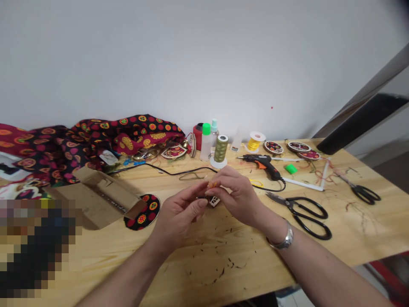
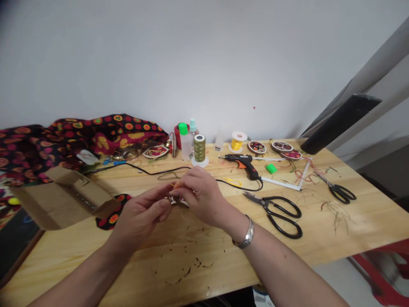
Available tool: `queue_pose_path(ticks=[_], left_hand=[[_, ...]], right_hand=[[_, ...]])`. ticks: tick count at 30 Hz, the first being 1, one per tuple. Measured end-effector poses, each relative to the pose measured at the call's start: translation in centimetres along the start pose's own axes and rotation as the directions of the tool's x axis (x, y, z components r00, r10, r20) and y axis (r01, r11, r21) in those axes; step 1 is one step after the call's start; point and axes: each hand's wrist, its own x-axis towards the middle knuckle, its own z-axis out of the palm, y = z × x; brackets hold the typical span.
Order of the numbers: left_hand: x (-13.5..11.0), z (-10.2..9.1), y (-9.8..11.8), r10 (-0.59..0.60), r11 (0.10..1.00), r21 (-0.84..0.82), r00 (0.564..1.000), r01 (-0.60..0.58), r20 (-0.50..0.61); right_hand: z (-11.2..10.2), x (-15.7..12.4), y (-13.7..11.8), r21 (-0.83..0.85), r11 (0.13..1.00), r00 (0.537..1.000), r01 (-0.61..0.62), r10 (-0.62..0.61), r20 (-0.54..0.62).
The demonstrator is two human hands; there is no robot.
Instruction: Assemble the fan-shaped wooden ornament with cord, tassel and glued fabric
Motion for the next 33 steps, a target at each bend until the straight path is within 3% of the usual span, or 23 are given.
queue_pose_path(ticks=[7,11,17,25,30,33], left_hand=[[0.34,0.20,0.25,-0.091,0.996,0.018,0.996,0.090,0.016],[0.40,0.46,0.38,-0.128,0.989,-0.068,0.992,0.129,0.020],[0.62,0.48,0.54,-0.287,0.935,-0.205,0.957,0.290,0.046],[0.66,0.21,0.74,-0.378,0.869,-0.299,0.919,0.394,0.112],[0.74,0.20,0.70,-0.394,0.880,-0.250,0.914,0.404,0.093],[0.64,0.10,0.63,-0.305,0.946,-0.112,0.952,0.305,0.019]], right_hand=[[0.05,0.07,0.24,0.036,0.999,1.000,-0.011,0.012,-0.022],[0.19,-0.01,0.23,0.089,0.994,0.998,-0.066,0.067,-0.012],[0.55,-0.12,0.43,0.158,0.978,0.991,-0.133,0.135,-0.002],[0.85,-0.07,0.65,0.213,0.962,0.985,-0.168,0.169,0.014],[0.85,-0.09,0.68,0.225,0.959,0.985,-0.174,0.174,0.022],[0.75,-0.03,0.61,0.203,0.963,0.984,-0.177,0.177,0.018]])
